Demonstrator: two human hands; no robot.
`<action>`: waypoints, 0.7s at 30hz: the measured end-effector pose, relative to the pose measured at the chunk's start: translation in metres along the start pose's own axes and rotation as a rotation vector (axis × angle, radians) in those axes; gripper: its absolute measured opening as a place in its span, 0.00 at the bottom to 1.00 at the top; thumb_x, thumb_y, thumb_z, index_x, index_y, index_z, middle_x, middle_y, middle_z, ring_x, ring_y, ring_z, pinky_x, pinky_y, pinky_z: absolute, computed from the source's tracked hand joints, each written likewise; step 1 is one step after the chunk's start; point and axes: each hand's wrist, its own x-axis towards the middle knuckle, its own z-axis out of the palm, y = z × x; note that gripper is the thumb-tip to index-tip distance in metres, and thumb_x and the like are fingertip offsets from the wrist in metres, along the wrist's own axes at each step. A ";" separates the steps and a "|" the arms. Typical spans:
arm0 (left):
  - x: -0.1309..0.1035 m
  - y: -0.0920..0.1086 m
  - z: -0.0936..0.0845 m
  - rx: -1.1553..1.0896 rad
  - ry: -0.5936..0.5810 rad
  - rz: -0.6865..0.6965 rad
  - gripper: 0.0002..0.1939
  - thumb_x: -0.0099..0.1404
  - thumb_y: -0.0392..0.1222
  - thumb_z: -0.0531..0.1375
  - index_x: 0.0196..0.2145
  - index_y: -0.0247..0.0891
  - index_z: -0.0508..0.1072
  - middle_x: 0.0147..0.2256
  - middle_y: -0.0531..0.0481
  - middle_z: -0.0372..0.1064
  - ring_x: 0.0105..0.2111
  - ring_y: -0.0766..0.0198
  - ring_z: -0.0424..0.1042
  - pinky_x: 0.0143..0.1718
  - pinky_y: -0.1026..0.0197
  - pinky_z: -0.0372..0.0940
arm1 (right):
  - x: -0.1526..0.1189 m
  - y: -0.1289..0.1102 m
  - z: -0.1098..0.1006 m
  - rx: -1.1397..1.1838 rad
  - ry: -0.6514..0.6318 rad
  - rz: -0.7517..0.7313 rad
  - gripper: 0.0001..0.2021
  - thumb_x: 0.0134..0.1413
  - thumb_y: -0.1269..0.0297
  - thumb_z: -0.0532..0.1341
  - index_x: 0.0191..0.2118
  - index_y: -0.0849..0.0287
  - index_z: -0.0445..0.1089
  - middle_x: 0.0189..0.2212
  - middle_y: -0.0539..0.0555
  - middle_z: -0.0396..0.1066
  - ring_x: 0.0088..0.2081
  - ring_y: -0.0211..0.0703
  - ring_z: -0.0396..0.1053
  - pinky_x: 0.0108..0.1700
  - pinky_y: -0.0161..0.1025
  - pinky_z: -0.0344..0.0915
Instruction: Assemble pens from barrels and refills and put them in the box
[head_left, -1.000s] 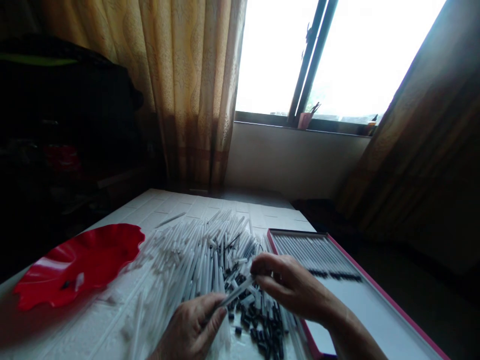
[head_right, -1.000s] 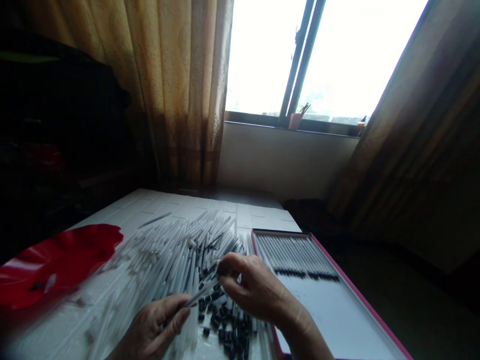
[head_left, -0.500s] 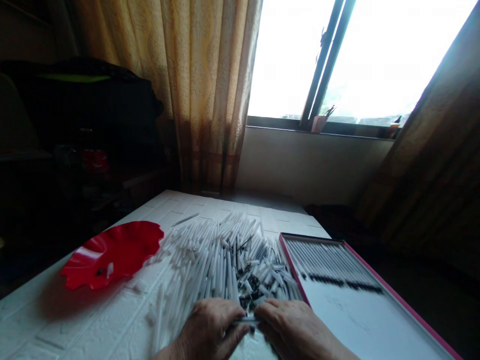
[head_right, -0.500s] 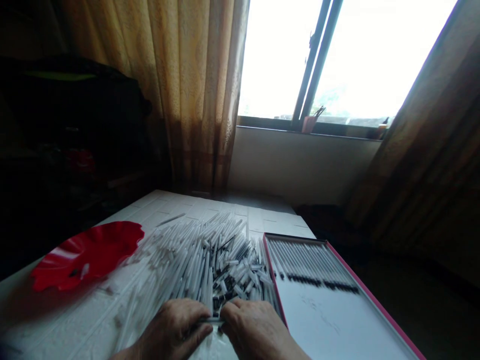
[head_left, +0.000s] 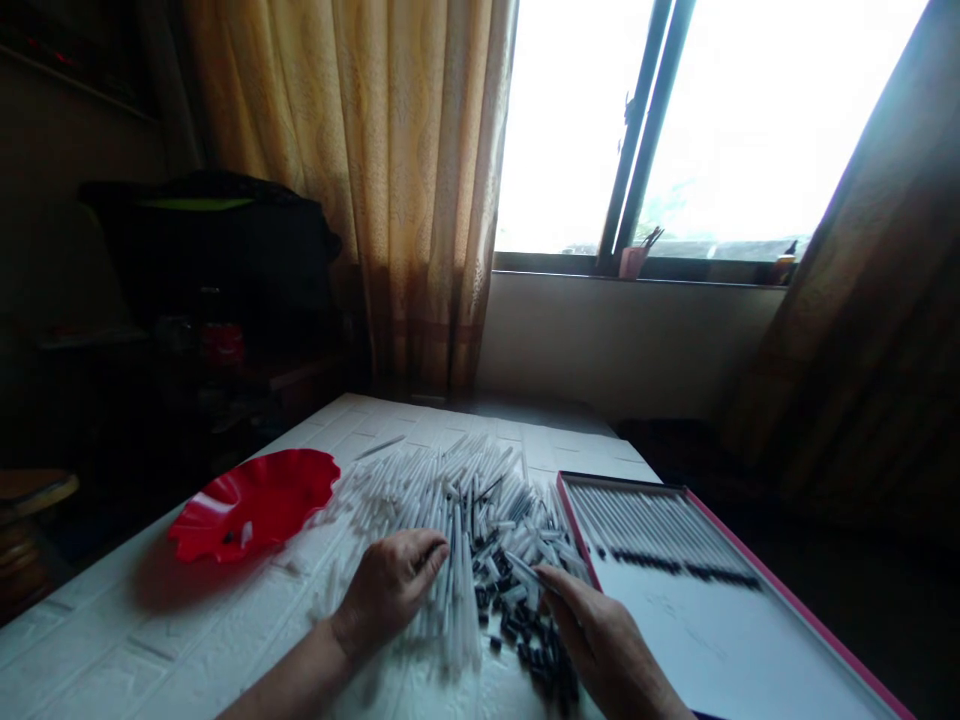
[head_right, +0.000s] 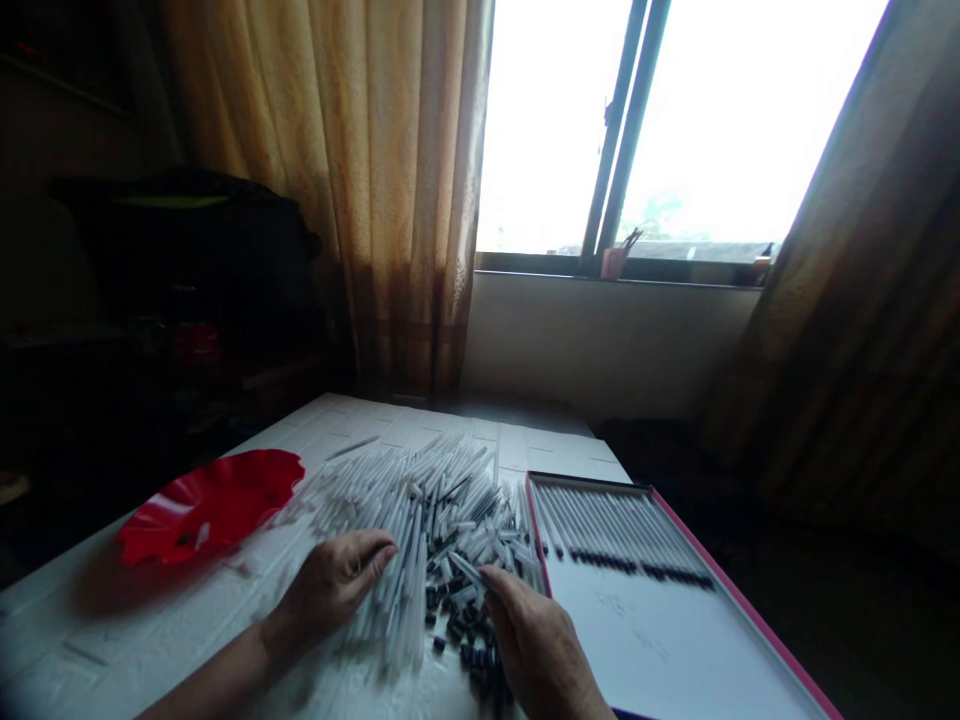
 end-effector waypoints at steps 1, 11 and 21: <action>0.001 -0.005 -0.005 0.021 -0.006 -0.015 0.13 0.72 0.40 0.51 0.38 0.40 0.77 0.33 0.48 0.80 0.33 0.60 0.80 0.36 0.63 0.71 | 0.000 0.000 0.000 0.004 0.017 -0.007 0.15 0.67 0.65 0.50 0.49 0.55 0.73 0.38 0.58 0.81 0.37 0.50 0.81 0.39 0.40 0.77; -0.053 -0.109 -0.054 0.349 -0.094 -0.203 0.18 0.67 0.44 0.54 0.50 0.40 0.77 0.54 0.43 0.75 0.55 0.49 0.73 0.57 0.49 0.67 | 0.003 -0.006 -0.008 0.029 -0.071 -0.096 0.14 0.67 0.68 0.52 0.52 0.55 0.71 0.44 0.57 0.81 0.43 0.48 0.80 0.42 0.38 0.77; -0.030 -0.162 -0.003 0.459 -0.103 -0.333 0.17 0.72 0.43 0.62 0.56 0.39 0.70 0.58 0.42 0.67 0.53 0.49 0.71 0.52 0.41 0.68 | -0.002 -0.008 -0.005 0.058 -0.114 -0.079 0.15 0.67 0.68 0.52 0.53 0.54 0.71 0.45 0.58 0.80 0.43 0.49 0.80 0.42 0.37 0.76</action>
